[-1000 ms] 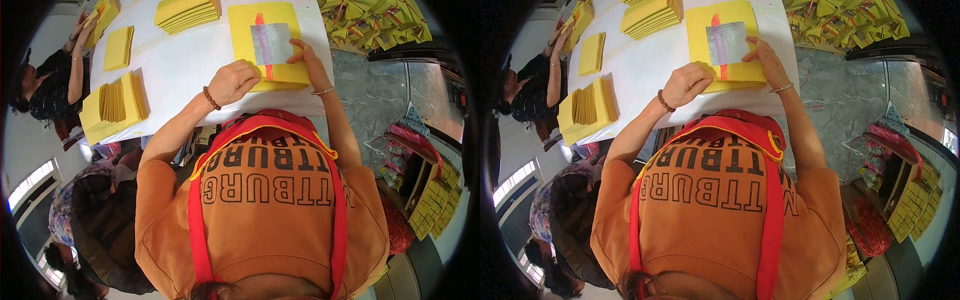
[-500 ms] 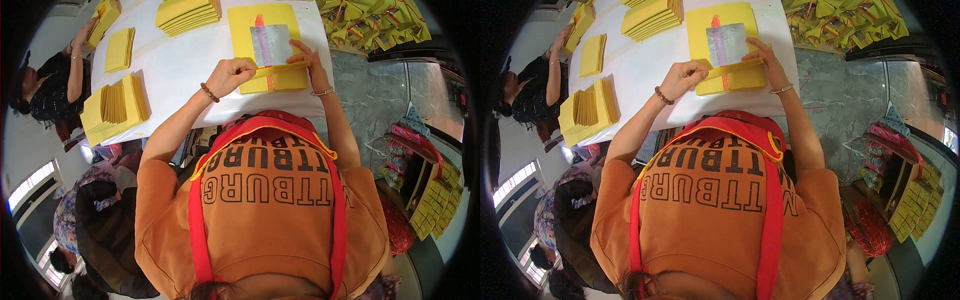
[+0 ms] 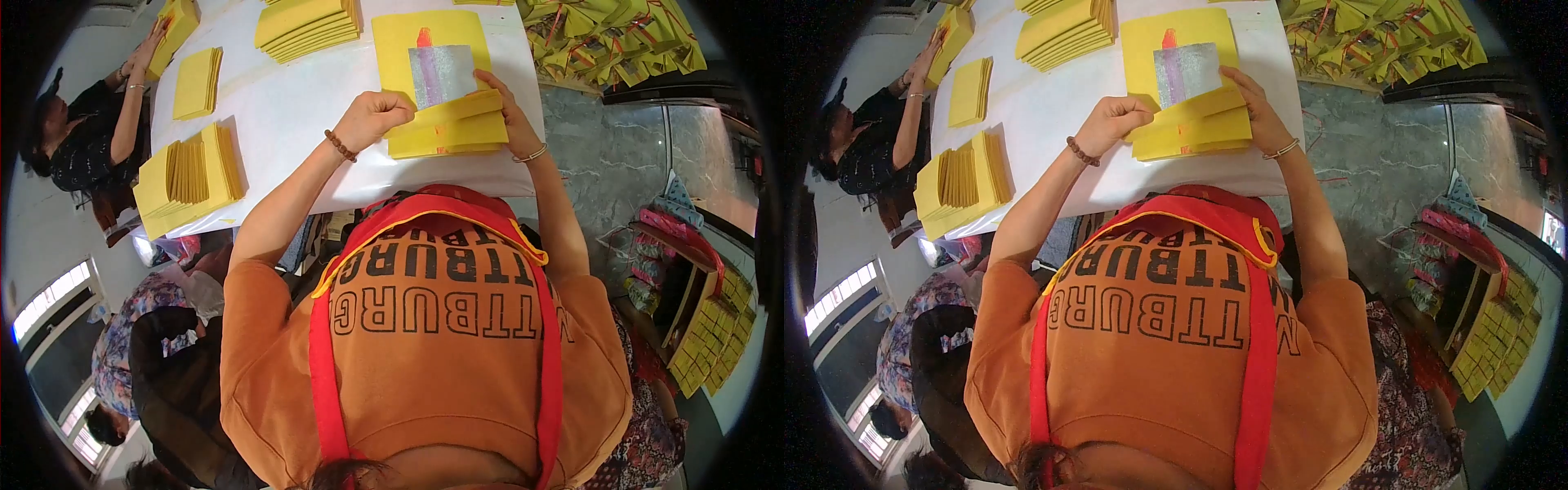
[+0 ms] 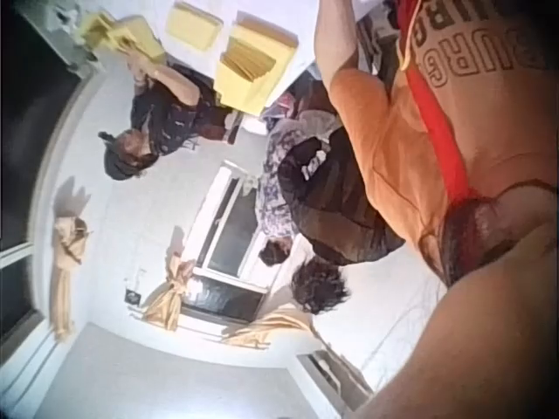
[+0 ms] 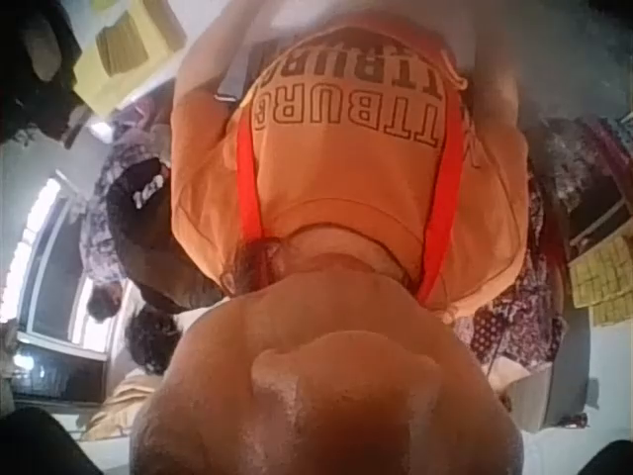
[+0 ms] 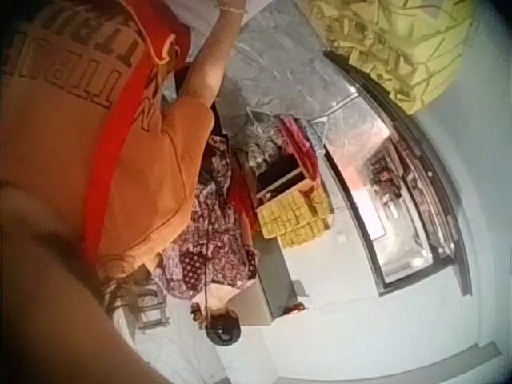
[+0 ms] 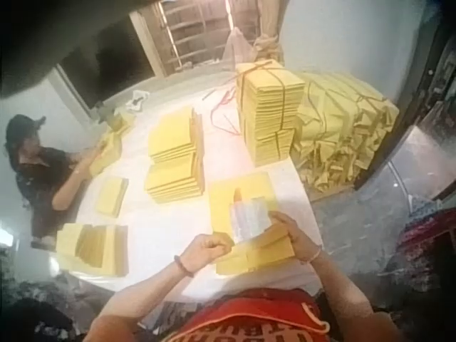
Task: Folding yellow sheets of paper with silver foil inserts to create stacks.
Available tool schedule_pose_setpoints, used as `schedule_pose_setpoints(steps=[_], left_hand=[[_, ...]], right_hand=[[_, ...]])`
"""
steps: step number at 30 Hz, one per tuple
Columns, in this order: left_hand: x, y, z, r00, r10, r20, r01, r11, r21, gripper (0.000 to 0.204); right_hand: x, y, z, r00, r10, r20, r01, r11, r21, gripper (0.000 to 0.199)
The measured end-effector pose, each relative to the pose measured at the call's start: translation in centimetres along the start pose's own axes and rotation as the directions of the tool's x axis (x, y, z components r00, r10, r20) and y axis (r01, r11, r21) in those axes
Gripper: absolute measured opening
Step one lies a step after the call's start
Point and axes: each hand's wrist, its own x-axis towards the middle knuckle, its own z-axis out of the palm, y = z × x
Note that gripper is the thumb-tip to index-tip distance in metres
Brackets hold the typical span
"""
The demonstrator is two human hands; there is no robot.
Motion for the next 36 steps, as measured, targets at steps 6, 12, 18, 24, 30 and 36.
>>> schedule_pose_setpoints(steps=[6, 12, 18, 24, 30, 36], left_hand=[[0.2, 0.0, 0.1, 1.0, -0.011, -0.016, 0.011, 1.0, 0.003, 0.02], [0.3, -0.2, -0.3, 1.0, 0.004, -0.025, -0.004, 1.0, 0.003, 0.021], [-1.0, 0.8, 1.2, 0.959, 0.283, 0.016, -0.268, 0.888, 0.374, 0.018], [-1.0, 0.2, 2.1, 0.698, 0.702, 0.142, -0.606, 0.474, 0.639, 0.019], [-0.3, 0.6, 0.3, 0.991, 0.123, 0.052, -0.131, 0.97, 0.205, 0.023], [1.0, 0.2, -0.9, 0.998, -0.047, 0.028, 0.051, 0.99, -0.128, 0.021]], right_hand=[[0.0, 0.5, 0.1, 0.999, -0.023, -0.039, 0.025, 0.999, 0.048, 0.041], [0.3, 1.0, 0.4, 0.997, -0.055, -0.049, 0.057, 0.997, 0.044, 0.039], [0.2, 0.2, 0.3, 0.999, 0.026, -0.021, -0.025, 0.999, 0.037, 0.039], [0.3, -0.5, -0.1, 1.0, -0.007, 0.001, 0.007, 1.0, -0.006, 0.045], [0.4, -0.5, 0.5, 0.994, 0.093, -0.055, -0.088, 0.992, 0.093, 0.064], [0.5, 0.0, 1.2, 0.972, 0.23, -0.044, -0.204, 0.924, 0.324, 0.082]])
